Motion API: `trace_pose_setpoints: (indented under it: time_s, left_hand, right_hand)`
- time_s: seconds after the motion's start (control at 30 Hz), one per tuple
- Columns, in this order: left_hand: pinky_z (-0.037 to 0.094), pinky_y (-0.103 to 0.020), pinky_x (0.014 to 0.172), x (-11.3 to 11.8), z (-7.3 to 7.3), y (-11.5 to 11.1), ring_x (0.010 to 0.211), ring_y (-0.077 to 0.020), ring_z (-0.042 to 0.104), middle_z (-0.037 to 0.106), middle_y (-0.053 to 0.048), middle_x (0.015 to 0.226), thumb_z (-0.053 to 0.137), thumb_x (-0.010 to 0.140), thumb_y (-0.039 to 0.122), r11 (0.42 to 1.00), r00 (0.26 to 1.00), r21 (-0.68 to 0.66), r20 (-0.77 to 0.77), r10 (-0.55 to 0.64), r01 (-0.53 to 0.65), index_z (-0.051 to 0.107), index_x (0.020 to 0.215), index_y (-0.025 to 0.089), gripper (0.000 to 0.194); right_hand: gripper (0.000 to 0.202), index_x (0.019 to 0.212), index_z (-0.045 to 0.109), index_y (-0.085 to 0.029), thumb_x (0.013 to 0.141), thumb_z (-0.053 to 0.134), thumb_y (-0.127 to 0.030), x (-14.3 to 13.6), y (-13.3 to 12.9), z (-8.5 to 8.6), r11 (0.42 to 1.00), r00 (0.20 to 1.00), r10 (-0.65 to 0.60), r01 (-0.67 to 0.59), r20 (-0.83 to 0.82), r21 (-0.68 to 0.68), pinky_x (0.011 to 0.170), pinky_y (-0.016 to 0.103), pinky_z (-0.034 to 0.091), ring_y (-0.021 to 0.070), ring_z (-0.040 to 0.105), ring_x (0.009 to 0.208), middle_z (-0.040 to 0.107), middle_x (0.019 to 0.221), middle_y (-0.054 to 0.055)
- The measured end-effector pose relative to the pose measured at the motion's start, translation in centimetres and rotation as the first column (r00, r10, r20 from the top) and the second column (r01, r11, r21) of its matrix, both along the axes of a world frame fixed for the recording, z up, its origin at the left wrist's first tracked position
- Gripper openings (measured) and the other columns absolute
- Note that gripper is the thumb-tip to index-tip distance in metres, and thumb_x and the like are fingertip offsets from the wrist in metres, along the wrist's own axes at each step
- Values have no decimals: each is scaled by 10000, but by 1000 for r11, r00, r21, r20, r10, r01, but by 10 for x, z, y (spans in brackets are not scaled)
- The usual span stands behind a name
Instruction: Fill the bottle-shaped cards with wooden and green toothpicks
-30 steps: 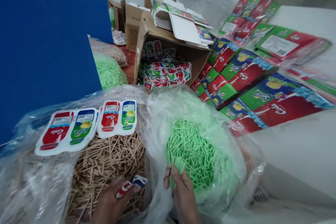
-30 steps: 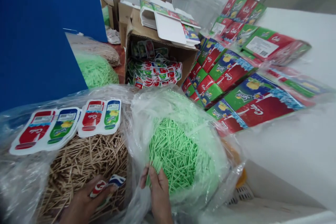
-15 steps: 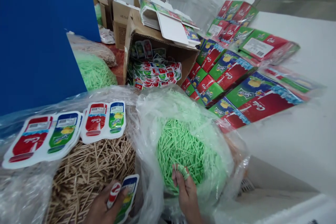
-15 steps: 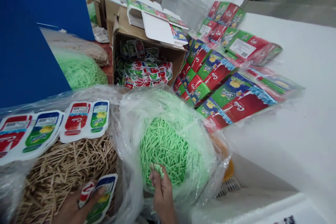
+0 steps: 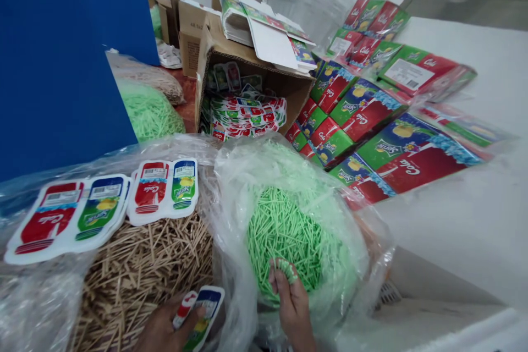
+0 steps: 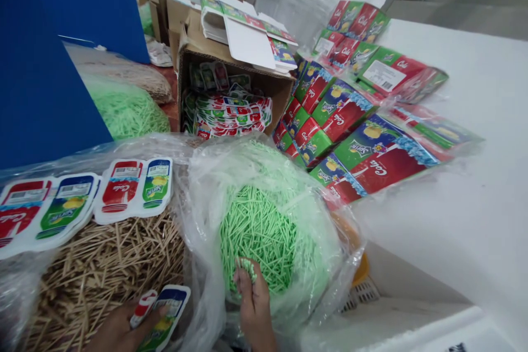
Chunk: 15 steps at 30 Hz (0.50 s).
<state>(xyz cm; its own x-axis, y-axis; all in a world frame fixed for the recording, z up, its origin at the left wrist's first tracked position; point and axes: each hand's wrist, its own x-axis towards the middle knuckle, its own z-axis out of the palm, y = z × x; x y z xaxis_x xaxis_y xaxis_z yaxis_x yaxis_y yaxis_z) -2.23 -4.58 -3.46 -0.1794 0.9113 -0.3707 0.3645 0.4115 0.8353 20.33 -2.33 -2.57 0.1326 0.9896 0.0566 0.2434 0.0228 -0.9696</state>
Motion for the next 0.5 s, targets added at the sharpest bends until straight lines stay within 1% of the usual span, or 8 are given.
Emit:
trace_pose_setpoints:
  time_s: [0.07,0.13,0.23,0.3,0.33,0.4,0.47,0.5]
  left_hand:
    - [477,-302,611,1,2,1,594,-259,645,703,-16,568,578,670,468,1000,1000,3,6,-18,18,673,585,241,261]
    - [456,-277,571,1,6,2,575,-240,631,677,-3,541,574,676,462,999,999,-4,6,-42,42,630,530,241,271]
    - [434,-257,564,2,11,4,572,-218,608,642,13,527,586,663,412,998,998,-36,15,-57,58,592,513,231,234]
    - [422,-250,565,2,15,6,577,-203,590,632,21,542,595,651,372,996,997,-67,47,-62,65,585,534,222,191]
    - [415,-247,561,2,16,7,576,-195,578,623,24,545,600,648,351,994,996,-80,56,-72,77,579,542,218,172]
    - [398,-243,555,2,18,9,569,-181,549,602,29,548,612,652,326,990,993,-82,49,-110,114,557,549,213,162]
    - [389,-245,562,4,18,11,573,-174,530,582,30,559,622,660,326,985,987,-69,26,-157,158,530,555,211,181]
    - [384,-247,563,5,19,11,576,-174,524,572,27,562,625,666,340,981,983,-62,10,-183,183,514,552,212,204]
  right_hand:
    - [366,885,622,-199,931,400,-486,6,4,-3,999,994,-29,32,105,-28,521,273,444,156,515,536,585,649,15]
    - [416,852,607,-202,914,379,-545,15,9,-8,997,964,-75,79,254,-7,513,288,450,175,558,522,622,633,26]
    - [570,903,601,-178,847,345,-684,27,14,-16,973,850,-229,204,474,105,526,338,460,243,638,567,699,701,101]
    - [652,908,596,-152,811,323,-736,31,17,-15,941,767,-335,304,548,149,529,363,457,281,659,597,712,737,158]
    - [661,899,591,-147,801,327,-745,32,18,-12,922,749,-379,355,544,154,537,370,460,289,665,615,712,755,176]
    - [623,884,578,-150,785,385,-734,29,18,1,891,794,-442,441,418,106,569,373,484,276,670,635,711,788,177]
    - [533,875,576,-164,761,503,-679,19,18,19,883,877,-463,470,129,-23,580,358,511,234,657,598,706,763,125]
    - [488,868,583,-170,735,573,-640,12,17,28,889,890,-453,447,-48,-100,563,345,518,213,641,565,700,726,91]
